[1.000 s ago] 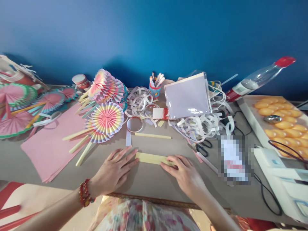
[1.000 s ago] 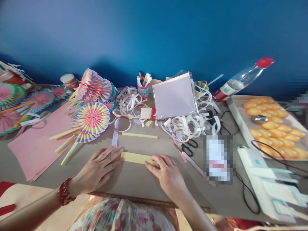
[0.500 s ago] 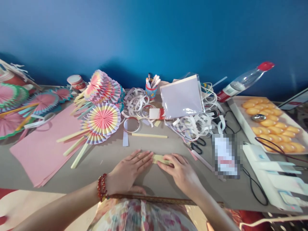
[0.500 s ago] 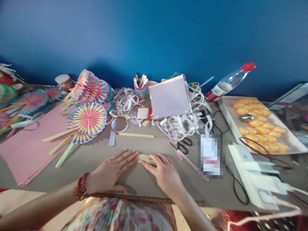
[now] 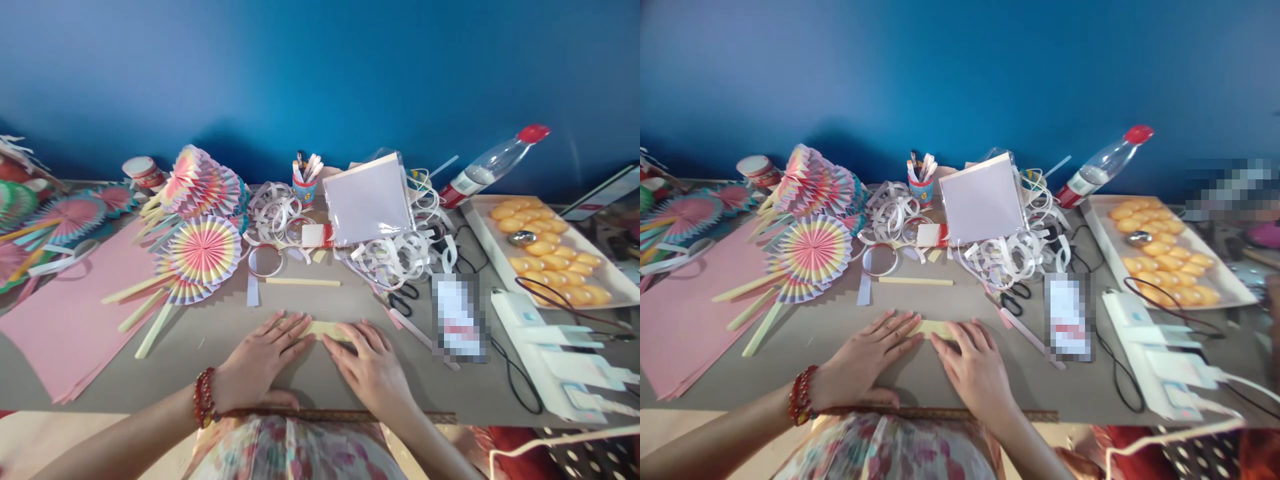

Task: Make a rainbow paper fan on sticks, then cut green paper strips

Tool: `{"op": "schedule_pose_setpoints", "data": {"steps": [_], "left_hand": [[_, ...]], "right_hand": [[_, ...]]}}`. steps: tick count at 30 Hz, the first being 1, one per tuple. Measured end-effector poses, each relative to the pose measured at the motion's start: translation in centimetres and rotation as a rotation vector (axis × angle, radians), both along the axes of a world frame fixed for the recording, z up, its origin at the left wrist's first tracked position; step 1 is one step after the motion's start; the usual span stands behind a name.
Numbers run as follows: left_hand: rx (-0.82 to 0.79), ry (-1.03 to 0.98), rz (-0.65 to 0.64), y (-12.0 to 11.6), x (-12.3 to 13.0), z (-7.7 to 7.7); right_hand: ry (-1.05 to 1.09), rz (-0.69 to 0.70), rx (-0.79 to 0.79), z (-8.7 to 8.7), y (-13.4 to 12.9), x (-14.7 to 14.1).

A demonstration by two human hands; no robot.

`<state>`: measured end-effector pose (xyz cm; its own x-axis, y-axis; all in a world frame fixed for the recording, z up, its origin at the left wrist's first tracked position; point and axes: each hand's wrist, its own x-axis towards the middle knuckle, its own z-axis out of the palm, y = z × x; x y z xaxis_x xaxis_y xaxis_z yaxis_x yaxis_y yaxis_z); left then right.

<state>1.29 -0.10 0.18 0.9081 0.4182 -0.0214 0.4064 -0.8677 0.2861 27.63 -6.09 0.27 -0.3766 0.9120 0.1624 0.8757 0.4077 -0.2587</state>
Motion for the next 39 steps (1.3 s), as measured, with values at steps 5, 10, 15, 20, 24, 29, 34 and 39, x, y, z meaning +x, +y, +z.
{"op": "schedule_pose_setpoints", "data": {"steps": [5,10,15,20,24,29,34,39], "left_hand": [[0.029,-0.018,0.004,0.0,0.0,0.1],[0.041,-0.023,0.002,0.0,0.0,0.1],[0.04,0.002,0.011,-0.1,0.1,0.0],[0.043,0.014,0.019,-0.2,0.2,0.1],[0.047,0.025,0.021,-0.2,0.3,0.3],[0.05,0.028,0.035,-0.3,0.4,0.4],[0.032,0.037,0.029,-0.2,0.5,0.6],[0.033,0.034,0.033,-0.1,0.5,0.5]], "right_hand": [[-0.049,-0.064,0.046,0.0,-1.1,2.8],[-0.086,-0.074,0.034,-0.7,-2.3,4.1],[0.095,-0.141,0.072,-1.1,-1.8,3.9],[0.244,-0.131,0.043,-0.7,-0.4,2.4],[0.237,-0.135,-0.022,-0.4,0.5,1.5],[0.217,-0.155,-0.06,-0.4,1.0,1.3],[0.155,-0.187,-0.032,-0.3,1.5,1.1],[0.131,-0.205,-0.011,-0.3,1.5,1.1]]}}
